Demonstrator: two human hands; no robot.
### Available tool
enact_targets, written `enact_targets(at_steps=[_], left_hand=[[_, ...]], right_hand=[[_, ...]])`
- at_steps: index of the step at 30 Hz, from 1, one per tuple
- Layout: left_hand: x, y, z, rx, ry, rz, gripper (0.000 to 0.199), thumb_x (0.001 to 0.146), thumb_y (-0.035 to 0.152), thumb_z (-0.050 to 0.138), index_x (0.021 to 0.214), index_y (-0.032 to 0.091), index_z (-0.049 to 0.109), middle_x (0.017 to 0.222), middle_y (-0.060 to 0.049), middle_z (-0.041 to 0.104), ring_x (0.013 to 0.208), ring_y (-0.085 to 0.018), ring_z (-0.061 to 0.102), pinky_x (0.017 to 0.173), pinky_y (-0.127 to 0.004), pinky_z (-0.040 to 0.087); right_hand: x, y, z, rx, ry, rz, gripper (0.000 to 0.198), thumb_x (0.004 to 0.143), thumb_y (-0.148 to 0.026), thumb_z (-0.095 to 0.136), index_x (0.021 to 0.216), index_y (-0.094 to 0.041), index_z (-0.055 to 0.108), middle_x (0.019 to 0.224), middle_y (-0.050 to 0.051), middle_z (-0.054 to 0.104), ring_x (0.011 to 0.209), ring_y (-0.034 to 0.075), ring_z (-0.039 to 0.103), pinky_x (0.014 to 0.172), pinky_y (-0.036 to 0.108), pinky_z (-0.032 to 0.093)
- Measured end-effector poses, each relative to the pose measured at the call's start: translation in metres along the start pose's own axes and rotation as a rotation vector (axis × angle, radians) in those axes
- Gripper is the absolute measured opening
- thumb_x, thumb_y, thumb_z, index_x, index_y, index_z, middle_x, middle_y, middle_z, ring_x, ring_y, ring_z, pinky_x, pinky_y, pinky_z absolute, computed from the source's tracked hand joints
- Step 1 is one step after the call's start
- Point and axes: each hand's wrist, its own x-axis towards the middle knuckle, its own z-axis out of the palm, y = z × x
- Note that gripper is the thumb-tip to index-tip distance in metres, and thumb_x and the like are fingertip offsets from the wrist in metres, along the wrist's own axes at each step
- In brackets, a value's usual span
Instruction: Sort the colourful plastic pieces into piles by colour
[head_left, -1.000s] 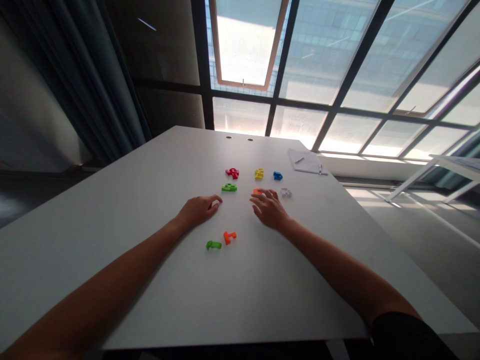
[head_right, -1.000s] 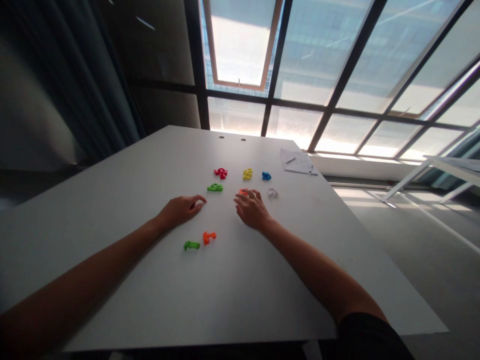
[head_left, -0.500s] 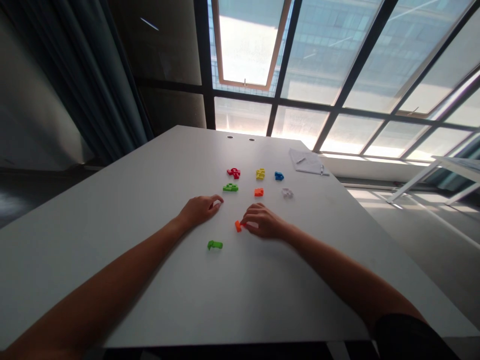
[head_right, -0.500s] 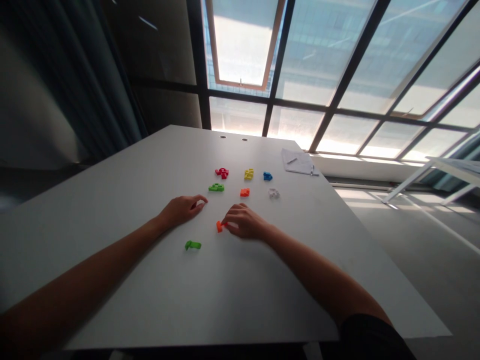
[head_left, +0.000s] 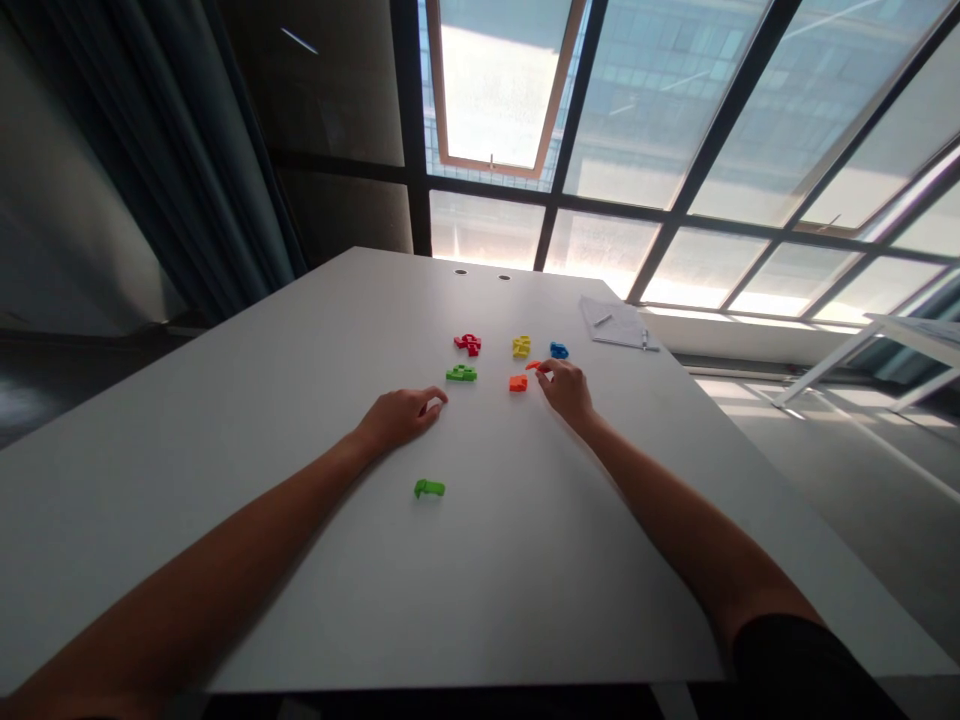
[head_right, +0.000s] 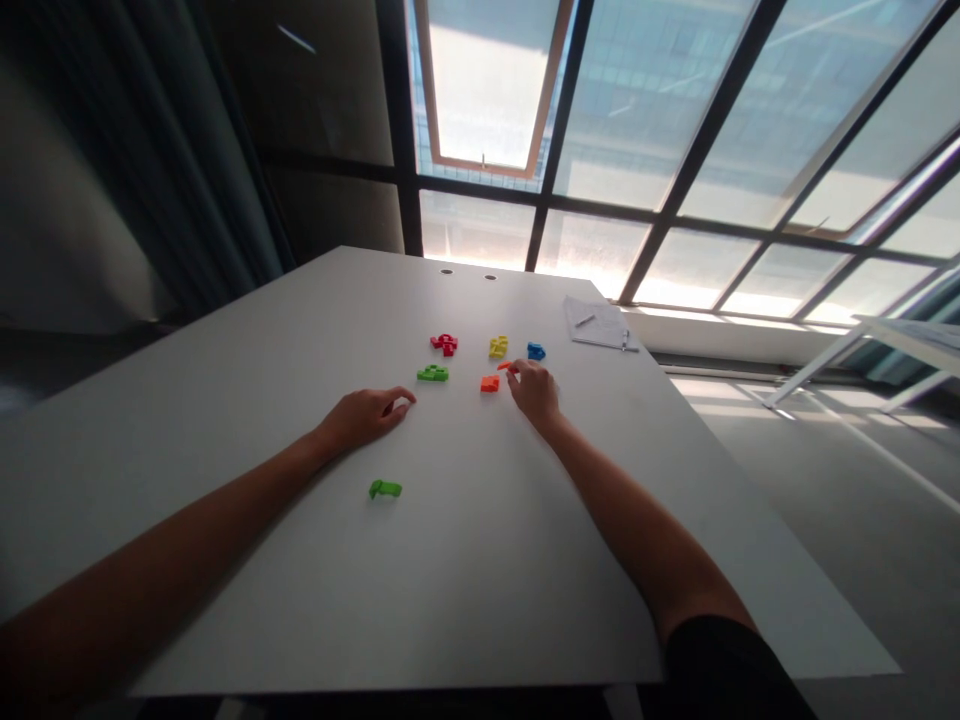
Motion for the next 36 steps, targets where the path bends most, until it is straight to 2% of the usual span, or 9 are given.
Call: enact_targets(at_steps=[4, 10, 16, 23, 28, 36], left_hand=[[0.000, 0.000, 0.001, 0.004, -0.003, -0.003, 0.041, 0.102, 0.045, 0.048, 0.129, 0.033, 0.077, 0.084, -0.001, 0.078, 0.079, -0.024, 0.074, 0.072, -0.031, 0.050], [0.000, -0.002, 0.002, -0.008, 0.003, 0.006, 0.041, 0.102, 0.046, 0.049, 0.128, 0.034, 0.077, 0.083, -0.001, 0.077, 0.079, -0.025, 0.074, 0.073, -0.031, 0.051], [-0.001, 0.000, 0.000, -0.010, -0.006, -0.003, 0.038, 0.102, 0.044, 0.050, 0.128, 0.034, 0.077, 0.086, -0.001, 0.078, 0.080, -0.024, 0.074, 0.074, -0.030, 0.051], [-0.001, 0.000, -0.001, 0.012, -0.009, 0.000, 0.040, 0.103, 0.044, 0.049, 0.129, 0.033, 0.076, 0.086, -0.001, 0.078, 0.080, -0.024, 0.074, 0.072, -0.030, 0.049], [-0.002, 0.001, -0.002, 0.001, -0.011, -0.001, 0.039, 0.104, 0.045, 0.048, 0.128, 0.033, 0.077, 0.085, 0.000, 0.078, 0.079, -0.023, 0.073, 0.073, -0.030, 0.049], [-0.001, -0.002, 0.002, 0.008, -0.001, -0.001, 0.040, 0.103, 0.045, 0.049, 0.129, 0.033, 0.077, 0.086, -0.001, 0.078, 0.081, -0.024, 0.074, 0.072, -0.031, 0.049]], right_hand=[[0.012, -0.010, 0.006, -0.159, -0.138, 0.054, 0.023, 0.105, -0.030, 0.063, 0.114, -0.022, 0.083, 0.113, 0.014, 0.083, 0.102, 0.030, 0.077, 0.089, 0.038, 0.058], [0.010, -0.015, 0.006, -0.175, -0.210, 0.088, 0.032, 0.106, -0.027, 0.056, 0.122, -0.024, 0.083, 0.119, 0.017, 0.082, 0.109, 0.035, 0.077, 0.094, 0.045, 0.058], [0.004, -0.018, -0.001, -0.176, -0.230, 0.091, 0.033, 0.103, -0.021, 0.057, 0.122, -0.026, 0.083, 0.123, 0.013, 0.083, 0.111, 0.033, 0.077, 0.094, 0.041, 0.057], [0.004, -0.021, -0.004, -0.162, -0.273, 0.120, 0.031, 0.102, -0.024, 0.059, 0.124, -0.027, 0.081, 0.128, 0.010, 0.082, 0.118, 0.030, 0.075, 0.097, 0.036, 0.055], [-0.001, -0.019, -0.003, -0.073, -0.238, 0.121, 0.039, 0.100, -0.023, 0.061, 0.136, -0.029, 0.075, 0.124, 0.007, 0.083, 0.116, 0.029, 0.076, 0.096, 0.037, 0.054], [-0.004, -0.021, -0.002, -0.011, -0.253, 0.075, 0.042, 0.097, -0.029, 0.067, 0.139, -0.024, 0.072, 0.133, 0.010, 0.079, 0.122, 0.029, 0.072, 0.102, 0.037, 0.052]])
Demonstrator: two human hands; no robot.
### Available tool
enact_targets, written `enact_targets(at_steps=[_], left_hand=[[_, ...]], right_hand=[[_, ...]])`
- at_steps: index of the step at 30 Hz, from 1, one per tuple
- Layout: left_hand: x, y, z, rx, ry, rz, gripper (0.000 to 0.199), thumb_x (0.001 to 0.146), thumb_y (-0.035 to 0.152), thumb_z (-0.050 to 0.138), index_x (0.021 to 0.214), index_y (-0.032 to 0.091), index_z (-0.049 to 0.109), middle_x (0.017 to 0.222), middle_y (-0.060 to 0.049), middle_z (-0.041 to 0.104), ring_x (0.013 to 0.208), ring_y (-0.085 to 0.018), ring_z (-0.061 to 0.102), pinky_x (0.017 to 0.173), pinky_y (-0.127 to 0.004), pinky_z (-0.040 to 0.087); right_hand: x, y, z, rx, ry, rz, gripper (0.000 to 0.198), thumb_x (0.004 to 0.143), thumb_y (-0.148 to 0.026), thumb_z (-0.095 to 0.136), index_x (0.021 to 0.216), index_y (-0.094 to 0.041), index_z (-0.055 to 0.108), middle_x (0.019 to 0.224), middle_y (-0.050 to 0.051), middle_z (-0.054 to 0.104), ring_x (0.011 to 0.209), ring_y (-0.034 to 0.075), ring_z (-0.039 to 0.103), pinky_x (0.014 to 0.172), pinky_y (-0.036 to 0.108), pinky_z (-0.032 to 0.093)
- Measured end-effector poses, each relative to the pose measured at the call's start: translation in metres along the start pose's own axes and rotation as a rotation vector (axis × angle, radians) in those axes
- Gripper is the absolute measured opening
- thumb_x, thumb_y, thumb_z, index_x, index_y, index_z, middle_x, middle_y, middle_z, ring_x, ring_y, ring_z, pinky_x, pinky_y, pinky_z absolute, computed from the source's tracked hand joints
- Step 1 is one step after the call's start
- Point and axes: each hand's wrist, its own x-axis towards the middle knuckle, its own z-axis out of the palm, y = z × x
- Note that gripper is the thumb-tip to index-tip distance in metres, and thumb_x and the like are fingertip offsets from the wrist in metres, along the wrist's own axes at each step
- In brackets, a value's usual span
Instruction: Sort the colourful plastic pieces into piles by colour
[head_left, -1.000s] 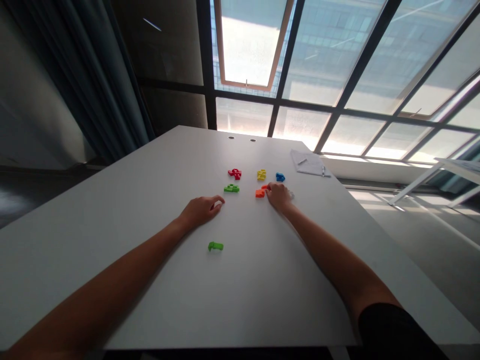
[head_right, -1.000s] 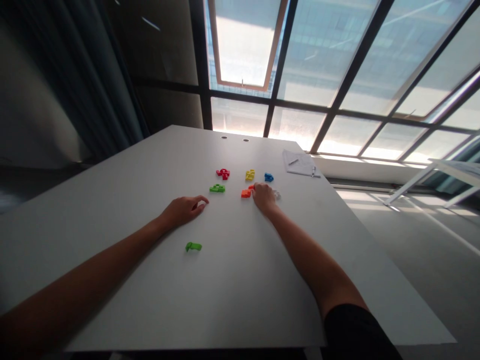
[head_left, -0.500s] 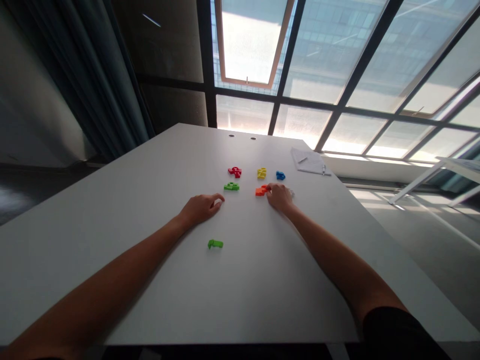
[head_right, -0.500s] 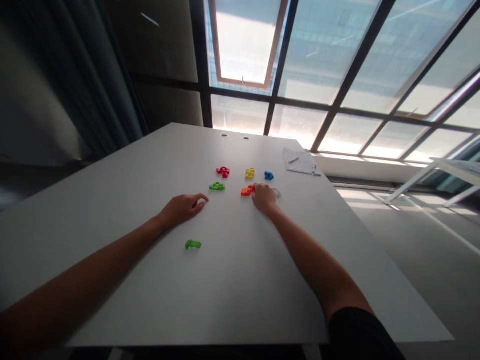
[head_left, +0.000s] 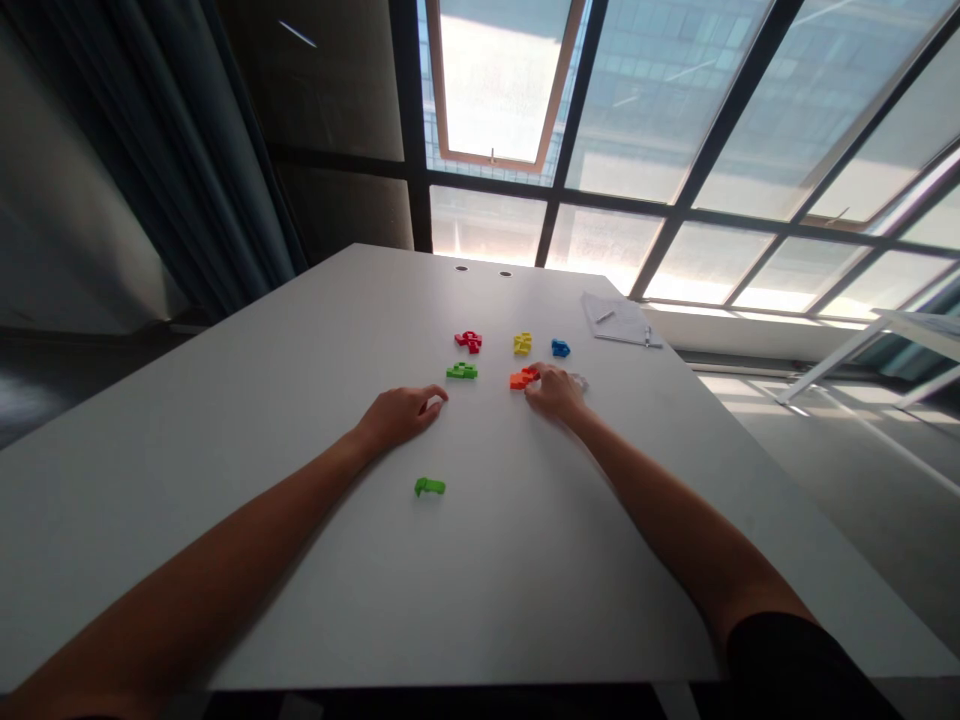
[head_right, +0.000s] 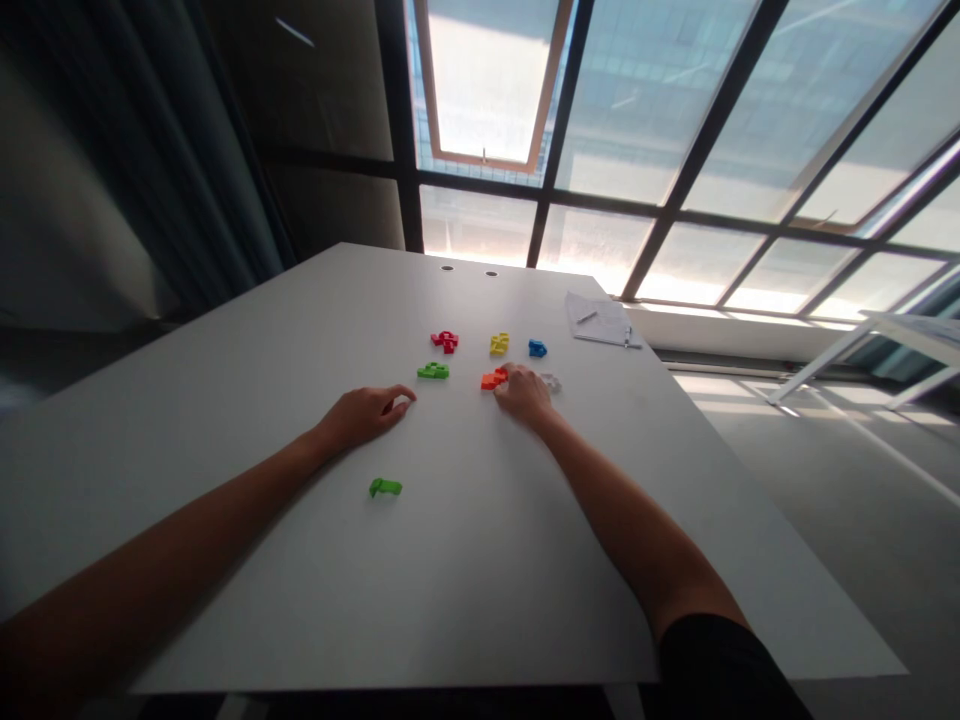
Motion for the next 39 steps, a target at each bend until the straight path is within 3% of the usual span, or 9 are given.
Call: enact_targets(at_steps=[10, 31, 39], left_hand=[[0.000, 0.003, -0.003, 0.003, -0.003, -0.003, 0.040, 0.103, 0.045, 0.049, 0.130, 0.034, 0.077, 0.085, 0.000, 0.078, 0.079, -0.023, 0.073, 0.073, -0.030, 0.050], [0.000, 0.003, -0.004, 0.005, -0.007, 0.000, 0.041, 0.103, 0.045, 0.048, 0.129, 0.033, 0.077, 0.086, -0.001, 0.078, 0.080, -0.024, 0.074, 0.072, -0.030, 0.051], [0.000, 0.002, -0.003, 0.003, 0.001, 0.004, 0.041, 0.103, 0.045, 0.049, 0.129, 0.033, 0.077, 0.086, -0.001, 0.079, 0.080, -0.023, 0.074, 0.073, -0.029, 0.051]], right_hand=[[-0.004, -0.007, -0.003, -0.017, -0.007, -0.024, 0.047, 0.100, -0.051, 0.074, 0.135, -0.019, 0.073, 0.133, 0.014, 0.077, 0.117, 0.029, 0.072, 0.098, 0.036, 0.051], [-0.004, -0.008, 0.001, -0.077, 0.033, -0.014, 0.039, 0.102, -0.055, 0.073, 0.123, -0.022, 0.074, 0.127, 0.011, 0.077, 0.111, 0.029, 0.073, 0.090, 0.035, 0.051], [-0.005, -0.006, 0.002, -0.078, 0.046, -0.012, 0.044, 0.101, -0.056, 0.073, 0.129, -0.022, 0.072, 0.129, 0.012, 0.077, 0.113, 0.030, 0.073, 0.092, 0.036, 0.051]])
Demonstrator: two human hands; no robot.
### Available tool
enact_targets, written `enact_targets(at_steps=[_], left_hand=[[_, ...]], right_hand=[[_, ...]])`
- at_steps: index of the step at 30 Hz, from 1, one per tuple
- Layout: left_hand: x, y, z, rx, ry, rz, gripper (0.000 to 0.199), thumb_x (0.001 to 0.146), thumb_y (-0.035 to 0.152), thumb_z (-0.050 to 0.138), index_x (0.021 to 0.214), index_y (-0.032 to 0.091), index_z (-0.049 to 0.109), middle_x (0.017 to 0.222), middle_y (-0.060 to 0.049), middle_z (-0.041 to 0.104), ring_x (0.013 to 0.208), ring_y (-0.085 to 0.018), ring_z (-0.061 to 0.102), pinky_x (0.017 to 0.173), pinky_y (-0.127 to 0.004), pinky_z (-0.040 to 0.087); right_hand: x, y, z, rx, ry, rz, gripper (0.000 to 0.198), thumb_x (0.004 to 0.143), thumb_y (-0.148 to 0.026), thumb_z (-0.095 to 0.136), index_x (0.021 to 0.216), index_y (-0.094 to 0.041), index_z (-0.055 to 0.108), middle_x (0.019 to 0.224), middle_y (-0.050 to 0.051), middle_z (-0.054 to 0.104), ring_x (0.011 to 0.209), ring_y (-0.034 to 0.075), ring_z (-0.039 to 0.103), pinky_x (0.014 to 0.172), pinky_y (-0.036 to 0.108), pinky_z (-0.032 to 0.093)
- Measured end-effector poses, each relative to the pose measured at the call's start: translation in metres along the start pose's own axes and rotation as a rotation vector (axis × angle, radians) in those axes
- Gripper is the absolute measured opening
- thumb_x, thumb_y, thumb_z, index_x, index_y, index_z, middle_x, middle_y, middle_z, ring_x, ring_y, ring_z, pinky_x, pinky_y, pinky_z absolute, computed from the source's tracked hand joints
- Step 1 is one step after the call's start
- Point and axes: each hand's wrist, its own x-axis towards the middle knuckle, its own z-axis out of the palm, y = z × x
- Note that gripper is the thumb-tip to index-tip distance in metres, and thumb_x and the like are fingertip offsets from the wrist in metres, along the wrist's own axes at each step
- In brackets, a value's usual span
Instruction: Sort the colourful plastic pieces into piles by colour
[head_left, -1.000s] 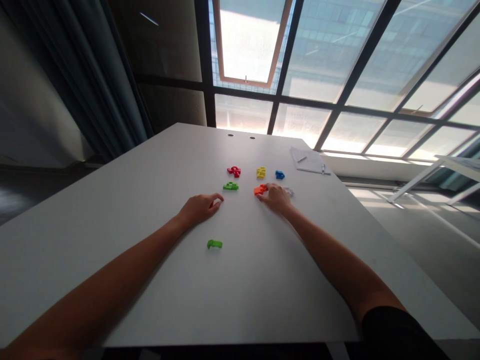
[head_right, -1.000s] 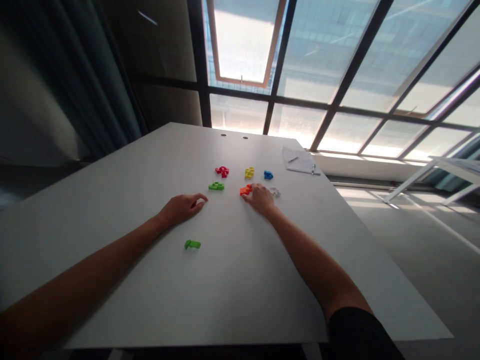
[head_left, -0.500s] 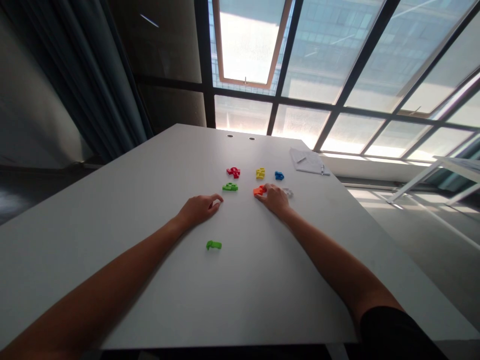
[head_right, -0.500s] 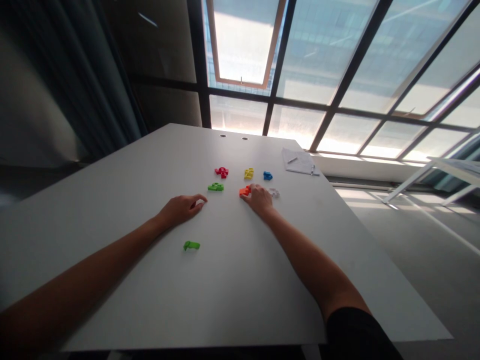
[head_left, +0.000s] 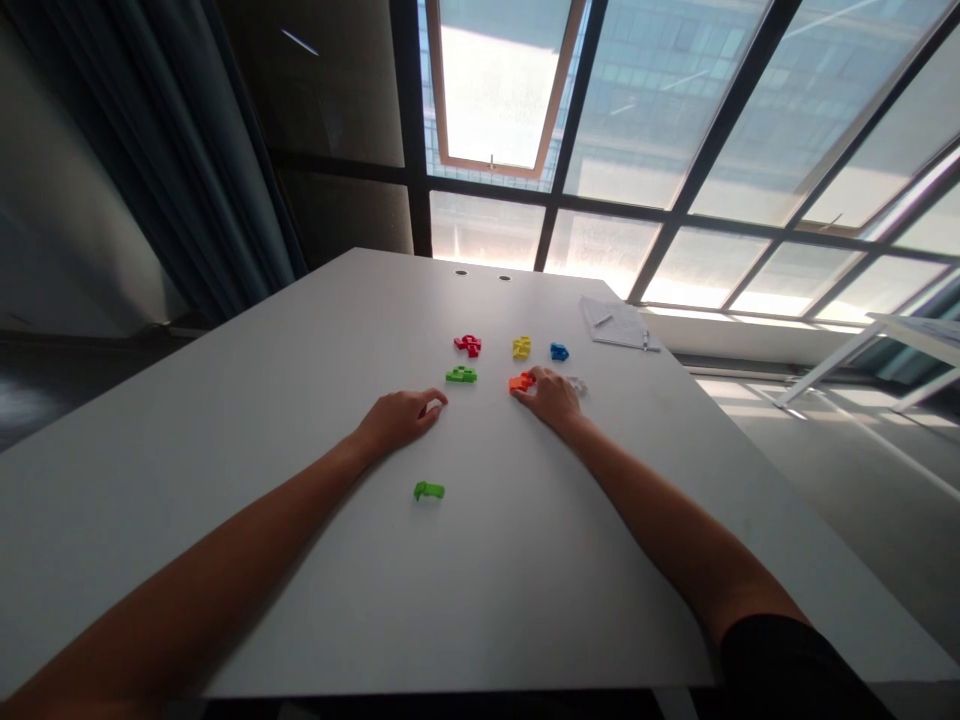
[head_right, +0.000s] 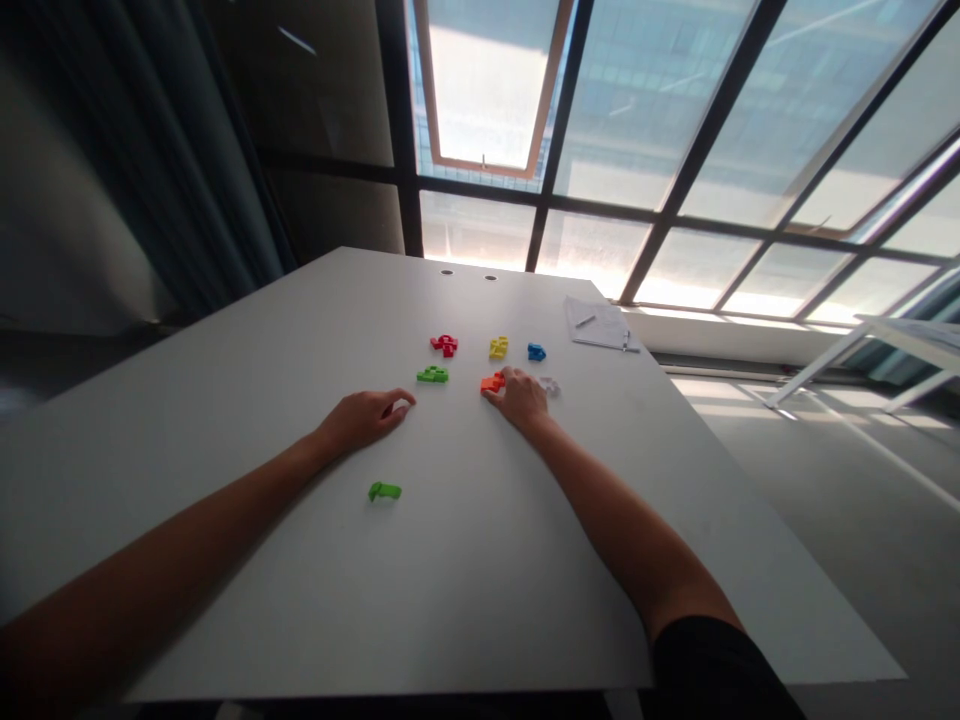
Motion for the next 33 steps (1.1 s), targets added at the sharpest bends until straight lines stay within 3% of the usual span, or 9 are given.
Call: enact_targets(at_steps=[16, 33], left_hand=[[-0.0005, 0.0010, -0.0013, -0.012, -0.002, 0.001, 0.040, 0.103, 0.044, 0.049, 0.128, 0.033, 0.077, 0.085, -0.001, 0.078, 0.080, -0.023, 0.073, 0.072, -0.029, 0.050], [0.0009, -0.0034, 0.0030, 0.005, 0.015, 0.020, 0.042, 0.104, 0.047, 0.047, 0.129, 0.034, 0.077, 0.083, -0.002, 0.078, 0.080, -0.024, 0.075, 0.071, -0.031, 0.051]], right_hand=[[-0.0008, 0.0016, 0.0027, 0.002, 0.017, -0.034, 0.047, 0.101, -0.053, 0.072, 0.139, -0.026, 0.072, 0.133, 0.010, 0.077, 0.115, 0.029, 0.073, 0.095, 0.036, 0.052], [-0.0062, -0.0054, 0.0008, -0.031, 0.006, -0.036, 0.041, 0.105, -0.052, 0.066, 0.137, -0.027, 0.075, 0.128, 0.010, 0.077, 0.116, 0.029, 0.071, 0.097, 0.036, 0.051]])
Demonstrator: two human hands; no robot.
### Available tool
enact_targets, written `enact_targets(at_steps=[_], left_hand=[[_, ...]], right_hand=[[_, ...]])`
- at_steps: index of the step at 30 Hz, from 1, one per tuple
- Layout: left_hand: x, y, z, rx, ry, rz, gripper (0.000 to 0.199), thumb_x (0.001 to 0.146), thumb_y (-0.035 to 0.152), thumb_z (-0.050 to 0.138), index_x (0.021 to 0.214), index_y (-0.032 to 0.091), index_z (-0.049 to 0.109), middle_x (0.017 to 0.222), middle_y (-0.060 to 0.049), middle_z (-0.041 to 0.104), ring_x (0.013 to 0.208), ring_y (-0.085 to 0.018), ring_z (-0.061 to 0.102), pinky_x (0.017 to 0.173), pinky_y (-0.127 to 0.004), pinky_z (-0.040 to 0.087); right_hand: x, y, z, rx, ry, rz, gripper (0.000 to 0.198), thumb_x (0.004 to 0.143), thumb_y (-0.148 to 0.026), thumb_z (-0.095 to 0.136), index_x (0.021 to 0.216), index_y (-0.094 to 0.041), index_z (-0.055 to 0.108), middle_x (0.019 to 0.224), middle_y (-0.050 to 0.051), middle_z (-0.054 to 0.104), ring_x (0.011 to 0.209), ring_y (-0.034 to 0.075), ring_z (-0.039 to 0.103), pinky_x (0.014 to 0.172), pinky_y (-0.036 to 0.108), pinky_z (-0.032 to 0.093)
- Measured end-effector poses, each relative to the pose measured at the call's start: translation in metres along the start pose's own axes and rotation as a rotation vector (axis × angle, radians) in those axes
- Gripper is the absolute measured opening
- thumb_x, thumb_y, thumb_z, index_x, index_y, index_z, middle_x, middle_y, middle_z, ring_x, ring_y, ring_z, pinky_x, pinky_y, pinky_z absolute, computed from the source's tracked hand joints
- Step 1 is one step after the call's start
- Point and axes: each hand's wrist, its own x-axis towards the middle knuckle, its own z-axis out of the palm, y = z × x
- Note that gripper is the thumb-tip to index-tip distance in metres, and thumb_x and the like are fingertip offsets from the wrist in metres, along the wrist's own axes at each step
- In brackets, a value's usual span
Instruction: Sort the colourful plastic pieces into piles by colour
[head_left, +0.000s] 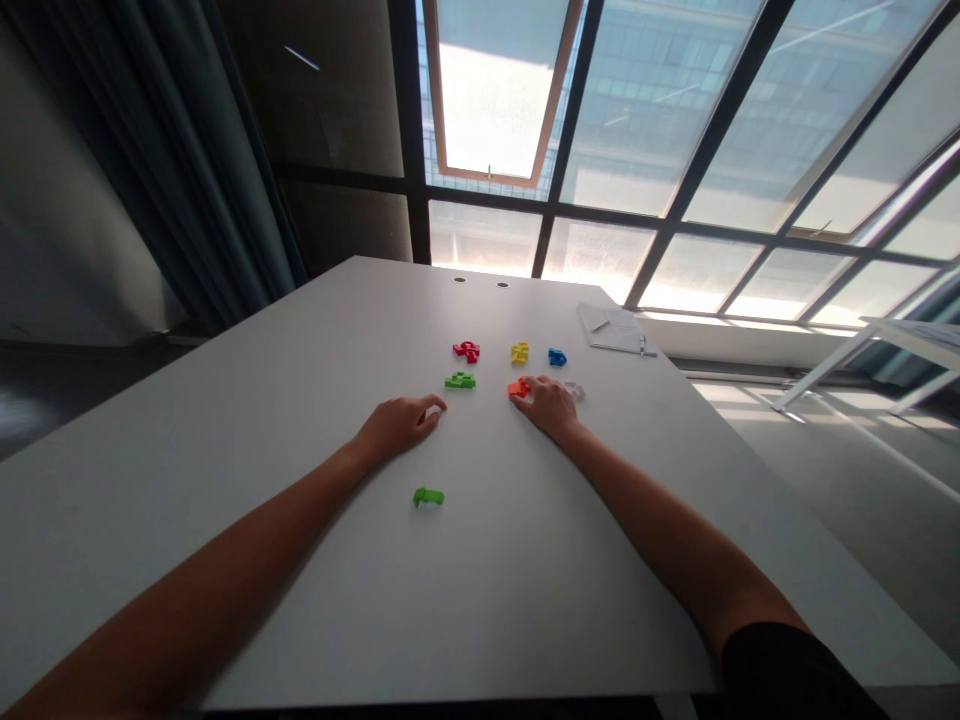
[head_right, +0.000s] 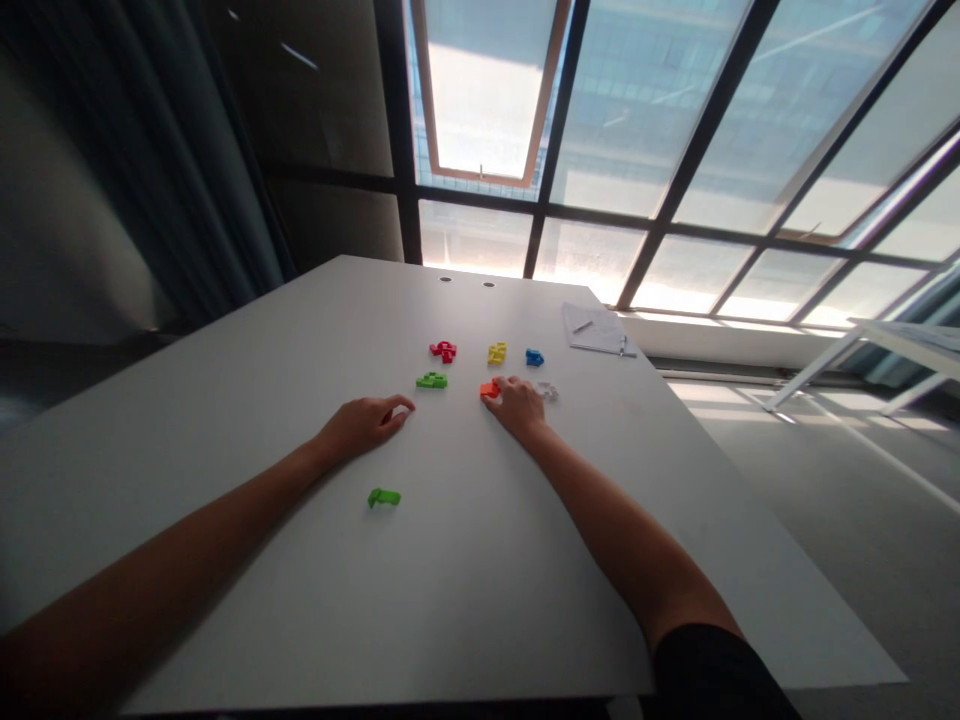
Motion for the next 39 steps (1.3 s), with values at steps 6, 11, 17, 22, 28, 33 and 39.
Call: enact_targets(at_steps=[6, 11, 17, 22, 28, 33, 39], left_hand=[[0.000, -0.001, 0.002, -0.006, 0.005, 0.000, 0.041, 0.104, 0.046, 0.047, 0.128, 0.033, 0.078, 0.083, -0.001, 0.078, 0.079, -0.024, 0.075, 0.071, -0.030, 0.052], [0.000, 0.002, -0.001, 0.000, -0.005, -0.006, 0.041, 0.105, 0.045, 0.047, 0.130, 0.033, 0.078, 0.084, -0.002, 0.079, 0.081, -0.025, 0.076, 0.074, -0.031, 0.053], [-0.001, 0.005, -0.004, 0.008, 0.003, -0.008, 0.041, 0.105, 0.045, 0.047, 0.131, 0.033, 0.076, 0.086, -0.003, 0.080, 0.084, -0.026, 0.077, 0.075, -0.032, 0.052], [-0.001, 0.005, -0.003, 0.012, 0.004, -0.008, 0.040, 0.105, 0.044, 0.048, 0.131, 0.033, 0.076, 0.085, -0.002, 0.079, 0.085, -0.027, 0.077, 0.074, -0.032, 0.052], [0.000, 0.002, -0.001, 0.000, -0.001, -0.006, 0.039, 0.105, 0.046, 0.048, 0.129, 0.034, 0.077, 0.084, -0.001, 0.078, 0.081, -0.025, 0.075, 0.072, -0.031, 0.050], [0.000, 0.003, -0.002, 0.002, -0.015, -0.008, 0.040, 0.105, 0.045, 0.048, 0.131, 0.034, 0.076, 0.086, -0.001, 0.079, 0.082, -0.025, 0.075, 0.072, -0.031, 0.050], [-0.001, 0.004, -0.005, 0.012, -0.022, -0.018, 0.040, 0.105, 0.044, 0.048, 0.130, 0.034, 0.078, 0.087, -0.001, 0.079, 0.083, -0.025, 0.075, 0.073, -0.032, 0.051]], right_hand=[[-0.006, -0.005, -0.010, -0.014, 0.025, 0.032, 0.046, 0.103, -0.052, 0.070, 0.141, -0.024, 0.070, 0.131, 0.013, 0.074, 0.112, 0.029, 0.073, 0.091, 0.035, 0.053], [-0.042, -0.038, -0.019, 0.169, -0.051, -0.303, 0.022, 0.110, -0.036, 0.065, 0.124, -0.024, 0.076, 0.113, 0.008, 0.078, 0.098, 0.021, 0.074, 0.086, 0.030, 0.054], [-0.107, -0.095, -0.002, 0.357, -0.042, -0.896, 0.025, 0.107, -0.041, 0.072, 0.129, -0.028, 0.076, 0.121, 0.008, 0.080, 0.102, 0.022, 0.074, 0.094, 0.035, 0.056], [-0.098, -0.093, 0.007, 0.299, -0.023, -0.864, 0.016, 0.111, -0.025, 0.065, 0.117, -0.025, 0.080, 0.105, 0.006, 0.083, 0.097, 0.021, 0.072, 0.094, 0.033, 0.054], [-0.058, -0.053, 0.004, 0.208, -0.012, -0.549, 0.019, 0.107, -0.020, 0.069, 0.121, -0.023, 0.082, 0.115, 0.008, 0.083, 0.105, 0.022, 0.073, 0.098, 0.033, 0.054], [-0.046, -0.039, 0.012, 0.171, 0.030, -0.470, 0.028, 0.109, -0.019, 0.064, 0.132, -0.021, 0.079, 0.116, 0.011, 0.082, 0.108, 0.025, 0.073, 0.099, 0.036, 0.056], [-0.046, -0.037, 0.020, 0.250, 0.085, -0.444, 0.040, 0.103, -0.016, 0.067, 0.143, -0.019, 0.069, 0.123, 0.013, 0.080, 0.113, 0.027, 0.072, 0.104, 0.040, 0.056]])
